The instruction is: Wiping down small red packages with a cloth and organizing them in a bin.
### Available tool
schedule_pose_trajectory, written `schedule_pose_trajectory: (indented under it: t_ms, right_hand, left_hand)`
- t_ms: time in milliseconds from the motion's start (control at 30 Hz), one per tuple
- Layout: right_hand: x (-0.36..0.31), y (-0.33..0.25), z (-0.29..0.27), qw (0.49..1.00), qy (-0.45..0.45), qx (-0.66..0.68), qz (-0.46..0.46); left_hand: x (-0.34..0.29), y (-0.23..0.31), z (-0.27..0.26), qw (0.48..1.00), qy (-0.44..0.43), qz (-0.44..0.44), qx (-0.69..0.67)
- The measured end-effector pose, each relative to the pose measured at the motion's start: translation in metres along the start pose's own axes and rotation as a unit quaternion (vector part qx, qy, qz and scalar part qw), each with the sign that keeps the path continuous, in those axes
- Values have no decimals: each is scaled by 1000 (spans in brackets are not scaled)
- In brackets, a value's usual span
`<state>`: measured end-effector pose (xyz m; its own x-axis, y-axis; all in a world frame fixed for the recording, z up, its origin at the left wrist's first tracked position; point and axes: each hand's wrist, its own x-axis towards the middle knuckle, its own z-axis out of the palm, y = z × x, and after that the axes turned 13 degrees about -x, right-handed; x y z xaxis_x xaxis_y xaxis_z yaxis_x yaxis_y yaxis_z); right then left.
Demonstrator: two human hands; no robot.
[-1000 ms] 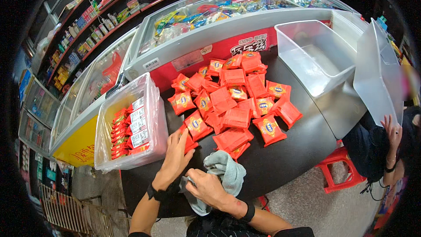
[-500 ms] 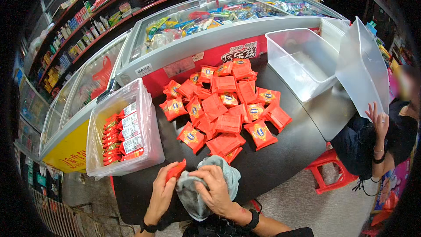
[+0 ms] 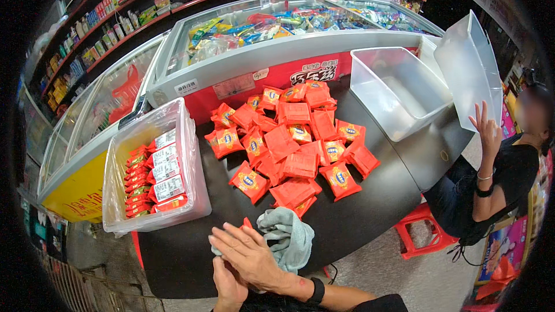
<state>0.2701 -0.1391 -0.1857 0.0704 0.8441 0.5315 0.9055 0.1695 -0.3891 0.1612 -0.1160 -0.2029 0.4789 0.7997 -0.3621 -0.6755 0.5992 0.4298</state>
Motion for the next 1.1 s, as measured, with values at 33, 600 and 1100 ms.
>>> schedule_pose_trajectory:
  t_ms: [33,600,1100]
  right_hand:
    - [1,3,1,1000,6,-8,20]
    - [12,22,-16,942,-120,296,105]
    - [-6,10,-10,990,89,80,-78]
  left_hand:
    - [1,0,6,1000,6,9,12]
    - [-4,39,0,992,-45,67,96]
    - [-1,31,13,997,-50,3,-55]
